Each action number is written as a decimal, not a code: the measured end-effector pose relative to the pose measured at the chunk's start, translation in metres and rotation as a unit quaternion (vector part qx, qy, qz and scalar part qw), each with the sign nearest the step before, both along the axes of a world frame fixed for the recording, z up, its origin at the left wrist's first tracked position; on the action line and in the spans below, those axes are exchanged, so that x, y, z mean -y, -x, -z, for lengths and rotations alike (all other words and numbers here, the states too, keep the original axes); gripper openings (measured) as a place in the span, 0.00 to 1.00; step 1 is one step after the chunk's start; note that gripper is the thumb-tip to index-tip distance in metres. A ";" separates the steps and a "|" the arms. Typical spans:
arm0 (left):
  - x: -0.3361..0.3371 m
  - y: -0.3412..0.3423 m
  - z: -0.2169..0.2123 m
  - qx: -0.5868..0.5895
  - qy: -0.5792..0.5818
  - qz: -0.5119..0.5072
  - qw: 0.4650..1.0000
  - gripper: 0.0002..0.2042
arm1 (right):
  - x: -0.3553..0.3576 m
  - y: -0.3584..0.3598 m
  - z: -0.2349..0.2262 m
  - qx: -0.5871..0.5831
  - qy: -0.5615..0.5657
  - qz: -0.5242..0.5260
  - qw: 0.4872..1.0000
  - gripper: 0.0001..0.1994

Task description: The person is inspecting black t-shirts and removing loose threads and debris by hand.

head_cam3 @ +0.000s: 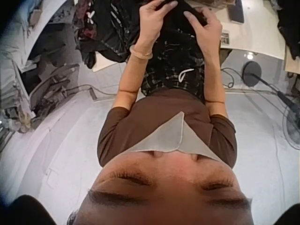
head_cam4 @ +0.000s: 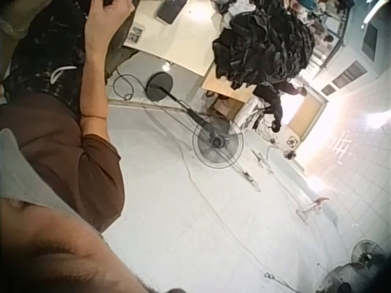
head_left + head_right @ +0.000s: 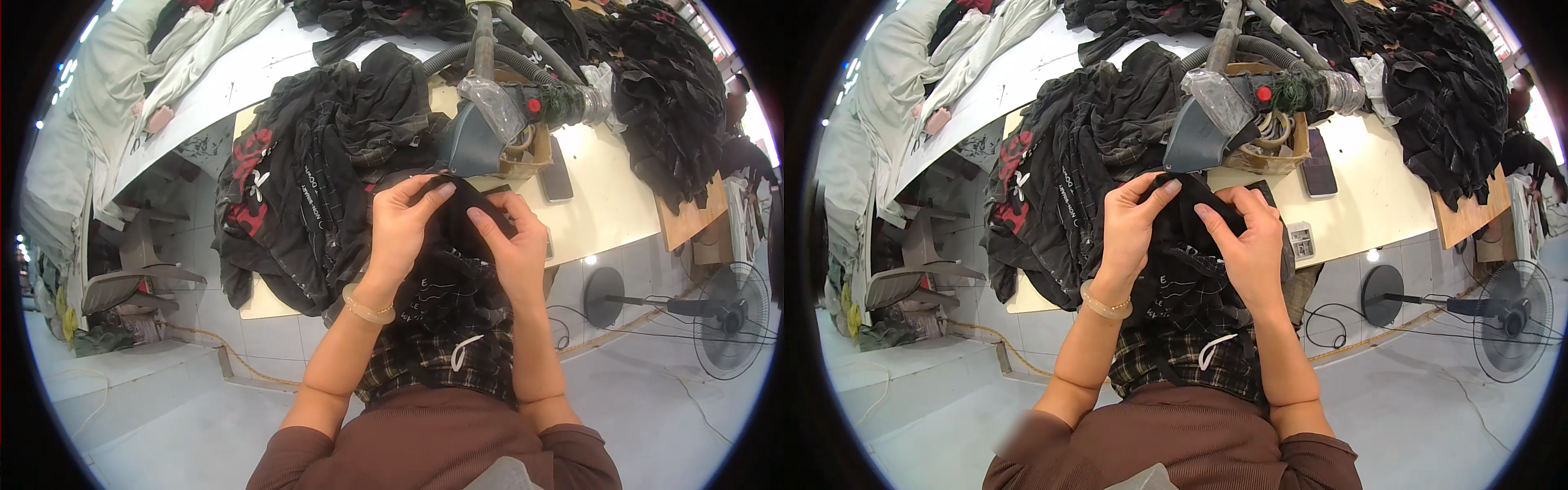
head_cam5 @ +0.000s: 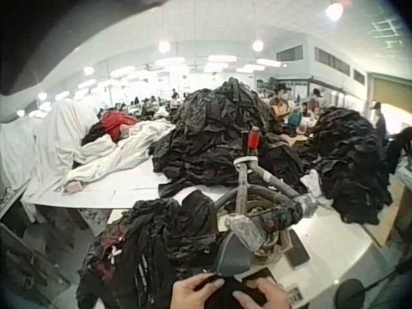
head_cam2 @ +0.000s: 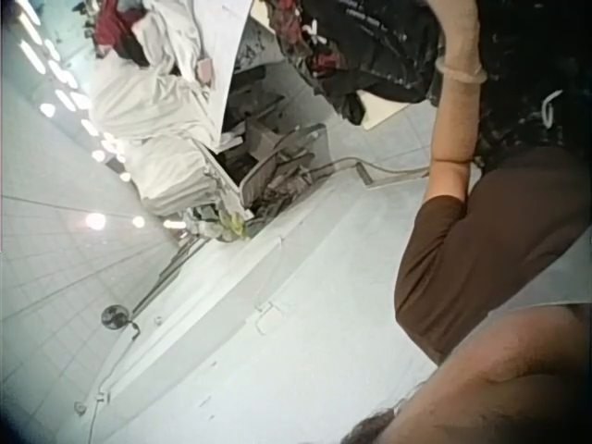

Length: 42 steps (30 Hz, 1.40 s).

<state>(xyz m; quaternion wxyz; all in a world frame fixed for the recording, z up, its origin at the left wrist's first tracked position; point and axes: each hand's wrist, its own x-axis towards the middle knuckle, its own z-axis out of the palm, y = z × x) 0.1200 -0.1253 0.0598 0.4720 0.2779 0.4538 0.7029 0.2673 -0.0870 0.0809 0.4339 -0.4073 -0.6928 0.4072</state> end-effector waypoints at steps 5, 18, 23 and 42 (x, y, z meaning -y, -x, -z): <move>-0.001 -0.002 -0.003 -0.024 -0.016 -0.008 1.000 0.07 | 0.002 0.000 0.001 -0.011 0.042 0.022 0.999 0.10; 0.020 0.001 0.004 0.060 0.021 0.036 0.997 0.06 | 0.015 0.009 0.002 0.084 -0.040 -0.007 0.996 0.06; 0.021 0.010 0.013 -0.061 0.001 0.037 0.997 0.05 | -0.005 -0.008 -0.017 -0.173 0.288 -0.139 0.932 0.08; 0.013 -0.018 -0.005 0.294 0.018 -0.025 0.955 0.08 | -0.011 0.003 0.006 0.054 -0.058 -0.002 0.997 0.12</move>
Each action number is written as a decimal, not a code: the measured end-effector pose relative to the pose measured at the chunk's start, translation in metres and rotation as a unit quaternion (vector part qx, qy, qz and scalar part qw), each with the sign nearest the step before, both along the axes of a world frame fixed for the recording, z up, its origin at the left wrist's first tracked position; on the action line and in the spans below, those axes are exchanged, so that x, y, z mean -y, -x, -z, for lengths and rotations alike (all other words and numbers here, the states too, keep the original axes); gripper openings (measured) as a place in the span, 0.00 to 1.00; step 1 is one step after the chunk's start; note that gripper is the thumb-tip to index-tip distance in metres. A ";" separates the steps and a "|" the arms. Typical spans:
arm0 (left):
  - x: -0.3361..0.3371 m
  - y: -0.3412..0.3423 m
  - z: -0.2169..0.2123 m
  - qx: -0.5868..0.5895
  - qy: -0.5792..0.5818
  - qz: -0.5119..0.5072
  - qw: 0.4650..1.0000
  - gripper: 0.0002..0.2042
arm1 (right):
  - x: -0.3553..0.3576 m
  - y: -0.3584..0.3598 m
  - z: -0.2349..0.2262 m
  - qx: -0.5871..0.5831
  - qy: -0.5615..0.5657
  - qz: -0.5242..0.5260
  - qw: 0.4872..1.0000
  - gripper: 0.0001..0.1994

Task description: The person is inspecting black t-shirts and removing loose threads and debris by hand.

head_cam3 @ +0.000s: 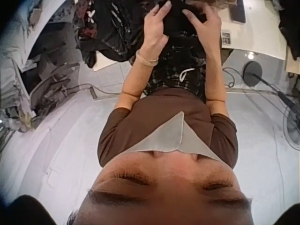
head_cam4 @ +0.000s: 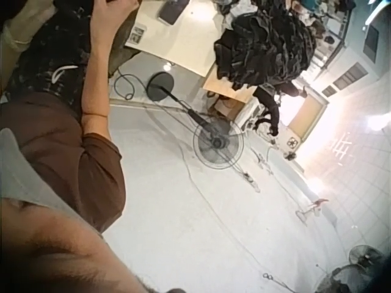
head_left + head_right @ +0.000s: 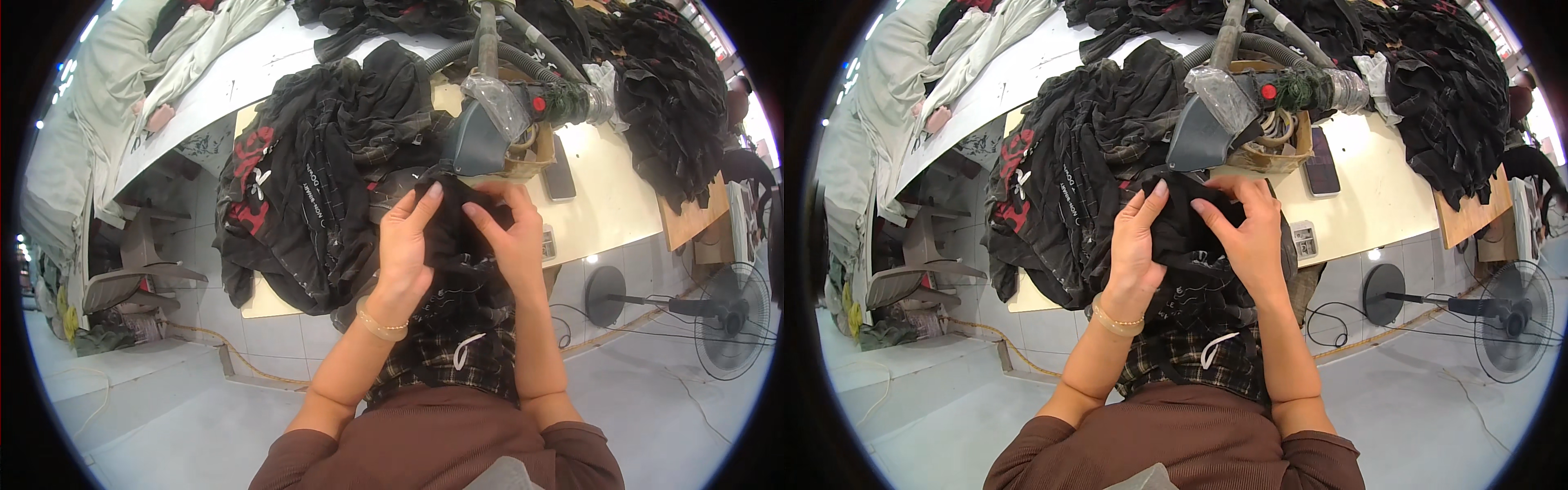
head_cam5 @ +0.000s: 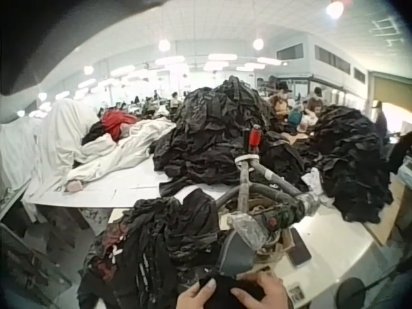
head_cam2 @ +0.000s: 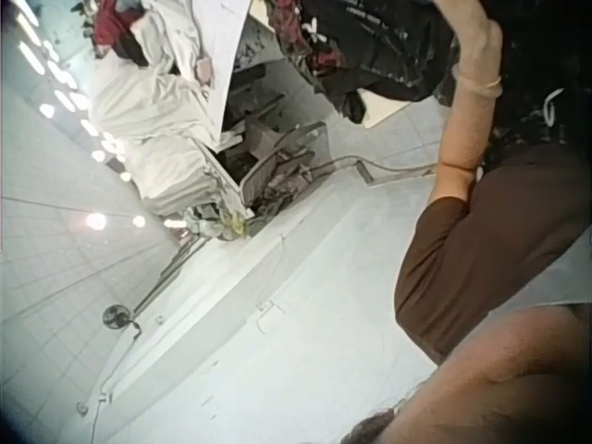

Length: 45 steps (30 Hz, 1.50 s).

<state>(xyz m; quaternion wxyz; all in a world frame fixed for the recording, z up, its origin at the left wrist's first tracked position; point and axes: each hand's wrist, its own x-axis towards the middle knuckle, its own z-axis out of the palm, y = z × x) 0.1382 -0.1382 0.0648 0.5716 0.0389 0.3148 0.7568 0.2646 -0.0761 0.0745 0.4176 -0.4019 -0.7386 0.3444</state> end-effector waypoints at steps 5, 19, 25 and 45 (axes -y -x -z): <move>-0.002 -0.010 -0.011 0.049 0.015 0.009 0.999 0.08 | 0.001 0.003 -0.003 -0.047 0.054 0.023 0.997 0.10; -0.001 -0.013 -0.013 0.087 0.007 0.051 0.995 0.09 | 0.003 -0.001 -0.006 -0.094 0.077 0.029 0.992 0.08; 0.034 0.034 -0.002 -0.503 0.046 0.211 0.837 0.23 | -0.006 -0.043 0.000 -0.050 -0.017 0.036 0.998 0.07; 0.039 0.042 -0.014 -0.235 -0.012 0.252 0.939 0.19 | 0.019 -0.011 -0.017 0.047 -0.123 -0.174 0.976 0.05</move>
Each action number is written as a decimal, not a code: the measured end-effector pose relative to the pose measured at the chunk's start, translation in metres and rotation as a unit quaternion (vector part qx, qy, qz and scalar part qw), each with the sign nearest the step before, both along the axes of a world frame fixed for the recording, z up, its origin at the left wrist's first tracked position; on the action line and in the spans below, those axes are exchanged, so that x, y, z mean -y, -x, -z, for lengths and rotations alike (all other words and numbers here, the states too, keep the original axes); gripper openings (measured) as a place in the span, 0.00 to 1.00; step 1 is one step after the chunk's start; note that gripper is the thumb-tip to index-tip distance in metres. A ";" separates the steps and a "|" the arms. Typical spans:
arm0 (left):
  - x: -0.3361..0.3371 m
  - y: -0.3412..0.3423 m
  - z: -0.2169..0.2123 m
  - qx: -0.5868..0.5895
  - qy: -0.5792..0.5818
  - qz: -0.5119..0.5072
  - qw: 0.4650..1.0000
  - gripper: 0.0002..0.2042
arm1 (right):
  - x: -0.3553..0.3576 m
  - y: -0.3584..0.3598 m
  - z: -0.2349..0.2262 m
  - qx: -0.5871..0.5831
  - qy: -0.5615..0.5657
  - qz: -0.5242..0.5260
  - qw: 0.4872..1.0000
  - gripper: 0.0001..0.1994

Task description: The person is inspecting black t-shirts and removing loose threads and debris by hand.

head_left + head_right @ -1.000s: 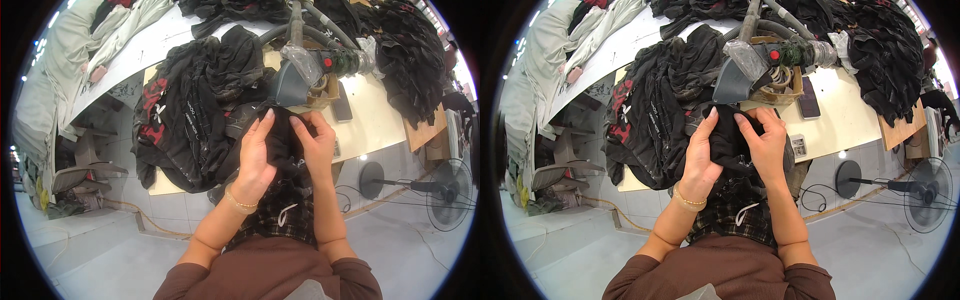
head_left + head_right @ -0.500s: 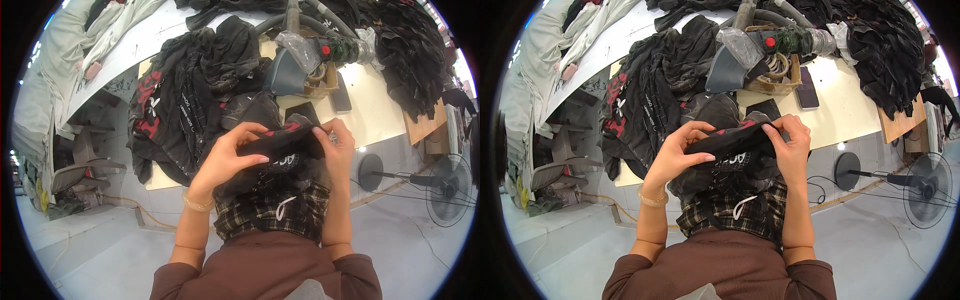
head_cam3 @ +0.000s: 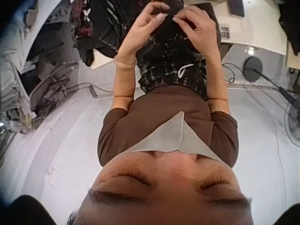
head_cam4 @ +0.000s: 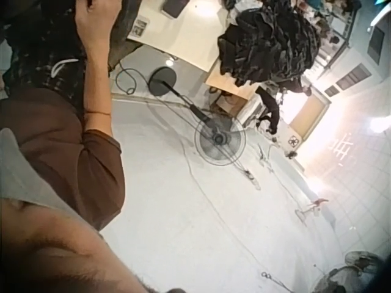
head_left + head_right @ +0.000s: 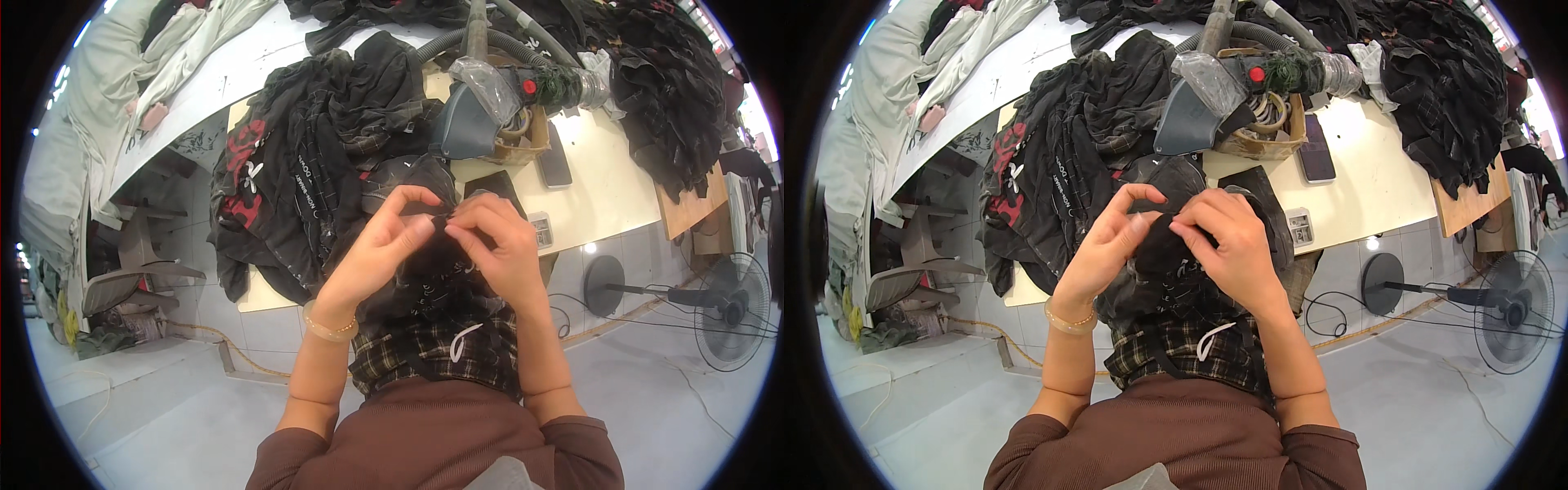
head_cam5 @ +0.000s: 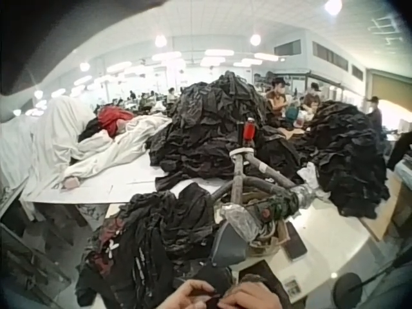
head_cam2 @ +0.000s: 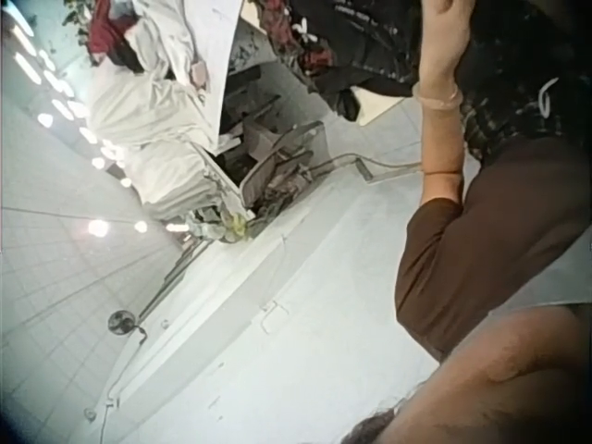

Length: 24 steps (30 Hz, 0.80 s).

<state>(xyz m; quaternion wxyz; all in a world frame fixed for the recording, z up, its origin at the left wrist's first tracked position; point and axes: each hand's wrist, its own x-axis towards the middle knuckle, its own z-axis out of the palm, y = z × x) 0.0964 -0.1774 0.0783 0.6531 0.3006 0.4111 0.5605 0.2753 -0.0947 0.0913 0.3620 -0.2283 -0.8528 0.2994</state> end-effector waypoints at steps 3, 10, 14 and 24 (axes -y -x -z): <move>-0.002 -0.002 -0.005 -0.038 -0.047 0.064 0.996 0.30 | -0.001 -0.001 0.008 -0.017 0.110 0.080 0.991 0.04; -0.003 0.000 0.001 -0.067 -0.075 0.067 0.993 0.29 | -0.013 -0.010 0.006 -0.086 0.231 -0.006 0.969 0.03; -0.003 0.005 0.004 0.049 -0.060 0.076 0.994 0.24 | -0.006 -0.002 -0.006 0.030 0.047 -0.063 0.996 0.06; 0.003 -0.003 0.001 -0.127 -0.072 0.095 0.985 0.26 | -0.003 -0.002 0.006 -0.029 0.135 -0.002 0.990 0.03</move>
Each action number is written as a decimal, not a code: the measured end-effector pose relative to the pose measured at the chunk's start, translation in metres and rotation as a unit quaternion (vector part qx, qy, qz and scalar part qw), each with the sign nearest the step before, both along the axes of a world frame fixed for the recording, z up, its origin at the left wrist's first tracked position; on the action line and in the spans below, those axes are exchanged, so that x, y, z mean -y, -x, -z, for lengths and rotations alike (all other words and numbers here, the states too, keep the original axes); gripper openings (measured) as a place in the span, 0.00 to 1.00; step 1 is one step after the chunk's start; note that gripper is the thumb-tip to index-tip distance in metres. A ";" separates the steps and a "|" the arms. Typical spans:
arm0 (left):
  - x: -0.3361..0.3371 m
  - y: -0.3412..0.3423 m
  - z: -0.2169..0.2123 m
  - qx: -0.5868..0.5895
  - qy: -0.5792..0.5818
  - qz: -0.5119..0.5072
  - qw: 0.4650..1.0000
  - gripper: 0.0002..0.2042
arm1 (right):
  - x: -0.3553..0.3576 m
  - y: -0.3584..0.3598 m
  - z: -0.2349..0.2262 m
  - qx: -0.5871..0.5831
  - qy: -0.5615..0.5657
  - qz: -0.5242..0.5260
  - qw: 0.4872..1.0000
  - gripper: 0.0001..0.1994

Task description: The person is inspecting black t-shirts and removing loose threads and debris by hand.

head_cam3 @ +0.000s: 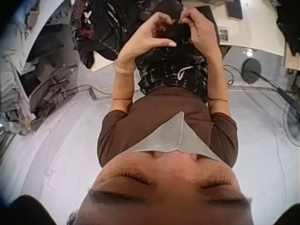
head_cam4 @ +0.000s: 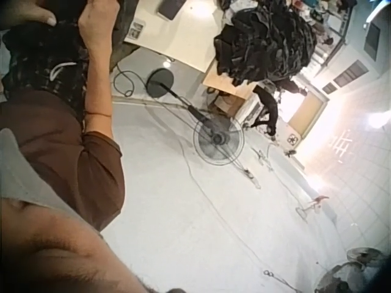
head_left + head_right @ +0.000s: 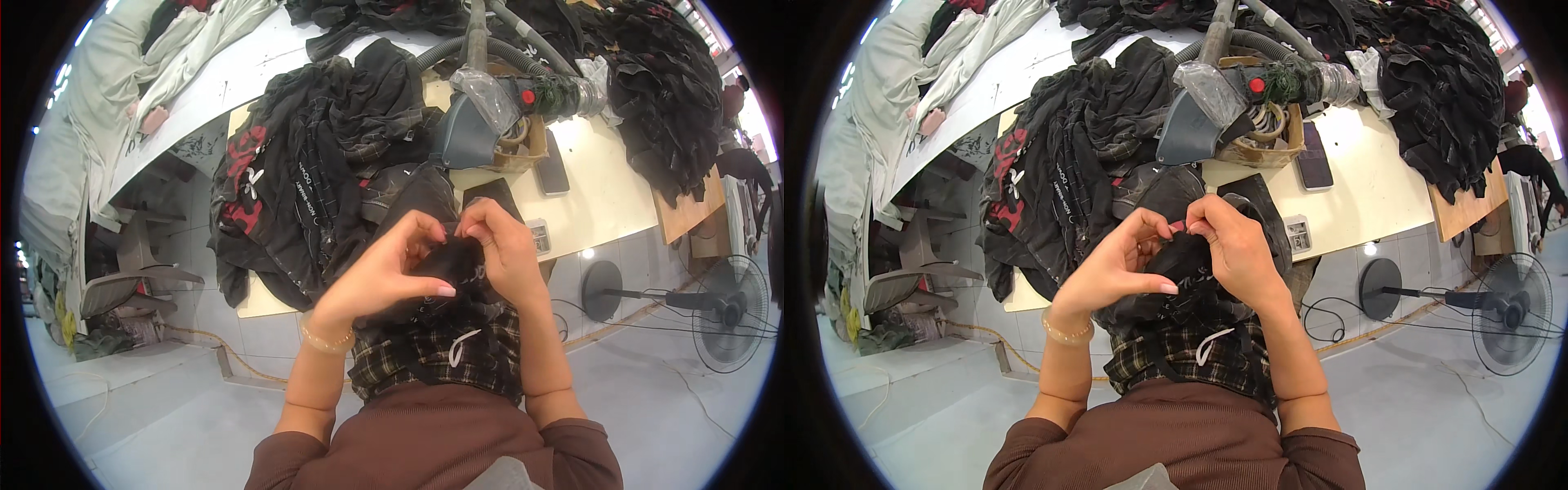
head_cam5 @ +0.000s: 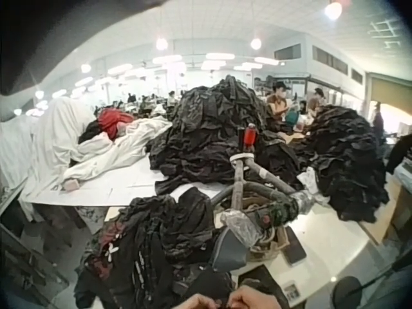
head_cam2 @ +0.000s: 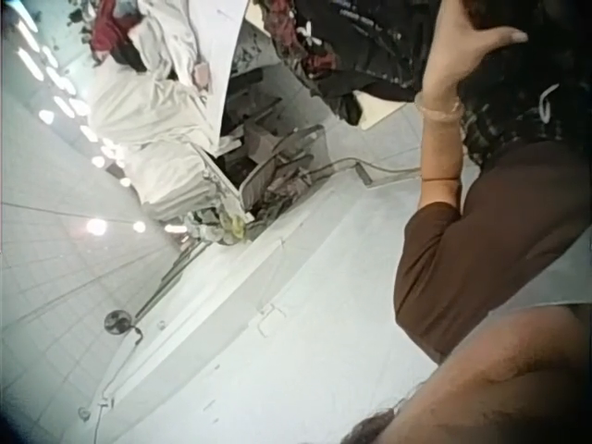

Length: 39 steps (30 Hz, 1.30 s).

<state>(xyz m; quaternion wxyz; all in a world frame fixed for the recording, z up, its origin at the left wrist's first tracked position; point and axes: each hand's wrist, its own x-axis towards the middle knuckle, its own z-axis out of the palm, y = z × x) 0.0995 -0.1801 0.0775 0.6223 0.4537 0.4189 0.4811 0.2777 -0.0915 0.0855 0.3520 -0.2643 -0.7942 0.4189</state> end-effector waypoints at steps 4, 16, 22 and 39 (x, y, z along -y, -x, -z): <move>0.003 -0.015 -0.013 -0.260 -0.084 -0.118 0.955 0.17 | -0.001 0.001 0.002 -0.002 -0.013 0.023 1.000 0.02; -0.016 -0.019 0.003 -0.141 -0.098 -0.250 0.953 0.12 | -0.007 0.015 -0.008 -0.035 -0.063 0.012 0.997 0.04; -0.024 -0.014 0.000 -0.025 -0.060 -0.190 0.980 0.12 | -0.005 0.025 0.003 -0.020 -0.095 0.091 0.991 0.05; -0.046 -0.027 0.012 0.108 -0.065 -0.323 0.938 0.07 | -0.001 0.026 0.007 -0.110 0.140 0.174 0.968 0.08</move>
